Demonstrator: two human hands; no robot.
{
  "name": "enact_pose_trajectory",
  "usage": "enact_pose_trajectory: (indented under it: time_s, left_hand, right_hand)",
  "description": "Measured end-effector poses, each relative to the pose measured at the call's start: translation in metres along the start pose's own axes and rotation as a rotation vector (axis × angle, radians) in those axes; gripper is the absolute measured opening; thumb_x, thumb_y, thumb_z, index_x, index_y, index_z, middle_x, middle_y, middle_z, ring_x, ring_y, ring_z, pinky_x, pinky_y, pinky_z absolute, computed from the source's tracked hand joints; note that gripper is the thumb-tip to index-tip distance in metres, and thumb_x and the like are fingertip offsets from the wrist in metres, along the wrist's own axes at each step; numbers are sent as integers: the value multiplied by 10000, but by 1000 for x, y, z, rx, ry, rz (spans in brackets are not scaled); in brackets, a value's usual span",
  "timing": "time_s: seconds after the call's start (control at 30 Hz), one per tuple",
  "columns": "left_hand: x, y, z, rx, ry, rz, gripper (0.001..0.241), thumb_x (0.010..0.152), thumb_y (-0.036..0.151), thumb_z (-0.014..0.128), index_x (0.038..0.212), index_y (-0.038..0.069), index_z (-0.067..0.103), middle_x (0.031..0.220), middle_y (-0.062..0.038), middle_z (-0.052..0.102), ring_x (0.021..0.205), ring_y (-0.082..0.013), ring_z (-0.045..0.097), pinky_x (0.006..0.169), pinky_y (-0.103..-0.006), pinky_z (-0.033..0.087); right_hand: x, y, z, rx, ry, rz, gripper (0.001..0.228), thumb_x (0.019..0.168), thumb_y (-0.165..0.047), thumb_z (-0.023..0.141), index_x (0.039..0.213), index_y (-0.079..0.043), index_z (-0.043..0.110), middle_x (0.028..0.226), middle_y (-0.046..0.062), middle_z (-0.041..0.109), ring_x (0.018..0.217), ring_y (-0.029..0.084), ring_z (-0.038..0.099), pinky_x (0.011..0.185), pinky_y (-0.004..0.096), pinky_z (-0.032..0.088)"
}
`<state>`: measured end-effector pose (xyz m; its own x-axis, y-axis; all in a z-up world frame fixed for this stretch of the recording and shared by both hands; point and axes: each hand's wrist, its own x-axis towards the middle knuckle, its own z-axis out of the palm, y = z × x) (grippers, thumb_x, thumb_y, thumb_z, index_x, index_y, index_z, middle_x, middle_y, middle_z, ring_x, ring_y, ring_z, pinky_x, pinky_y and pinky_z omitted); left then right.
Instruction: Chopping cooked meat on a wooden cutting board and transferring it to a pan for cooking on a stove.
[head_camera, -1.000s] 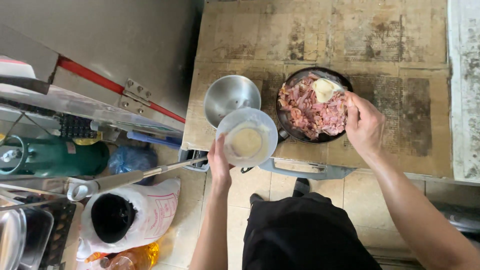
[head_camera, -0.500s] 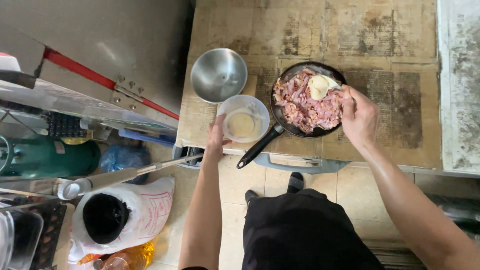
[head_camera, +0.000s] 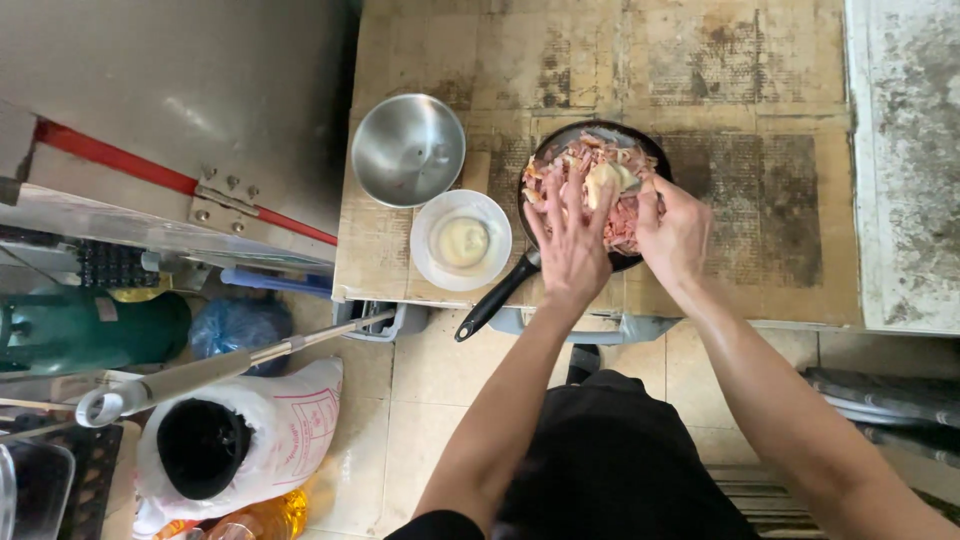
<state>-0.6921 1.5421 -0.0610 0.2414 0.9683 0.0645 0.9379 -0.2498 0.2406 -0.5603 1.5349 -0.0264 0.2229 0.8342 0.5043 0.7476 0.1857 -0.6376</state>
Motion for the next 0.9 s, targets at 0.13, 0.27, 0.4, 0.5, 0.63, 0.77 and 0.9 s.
enact_pose_trajectory:
  time_s: [0.13,0.27,0.4,0.5,0.63,0.77,0.9]
  left_hand:
    - [17,25,29,150,-136,12,974,859,180,627,1686,295,125,1748,-168,-66,1572,-474,-141,1179,-760,-28]
    - [24,25,45,204,-158,7,862,1004,260,575,1693,314,61,1756,-110,-97,1583,-438,-153,1204,-722,-9]
    - [26,25,45,275,-156,6,829,1046,283,565,1692,302,45,1750,-94,-124,1574,-431,-170,1206,-715,-37]
    - [29,22,49,341,-160,-1,820,1058,290,577,1692,307,56,1742,-79,-147,1569,-419,-181,1211,-708,-45]
    - [33,14,54,354,-160,-15,837,1037,293,620,1690,303,98,1734,-80,-167,1570,-423,-169,1219,-719,-28]
    - [33,8,31,257,-144,11,907,1000,194,596,1696,278,20,1739,-120,-148,1562,-453,-180,1204,-740,-53]
    - [37,-3,43,63,-51,-13,1091,831,72,612,1697,306,-9,1758,-147,-68,1587,-449,-143,1199,-761,-19]
  right_hand:
    - [1,10,5,-132,-17,12,135,983,-133,672,1018,-94,797,785,163,722,798,371,715,640,458,571]
    - [2,15,8,-225,-14,19,147,994,-192,682,947,-111,795,675,123,691,726,360,711,583,445,560]
    - [3,29,10,-270,-50,24,175,1000,-229,662,944,-124,790,640,115,673,711,363,708,583,466,550]
    - [9,27,6,-265,-96,47,198,996,-234,620,919,-133,773,638,130,669,737,393,703,601,504,549]
    - [18,20,-2,-285,-87,7,198,1002,-205,628,887,-106,755,635,154,662,712,407,702,591,494,547]
    - [28,18,-17,-283,-73,20,171,994,-175,622,918,-129,769,665,126,687,716,386,716,599,477,557]
    - [26,32,-31,-248,-57,35,169,1005,-135,627,977,-109,792,699,134,704,719,377,720,612,474,563]
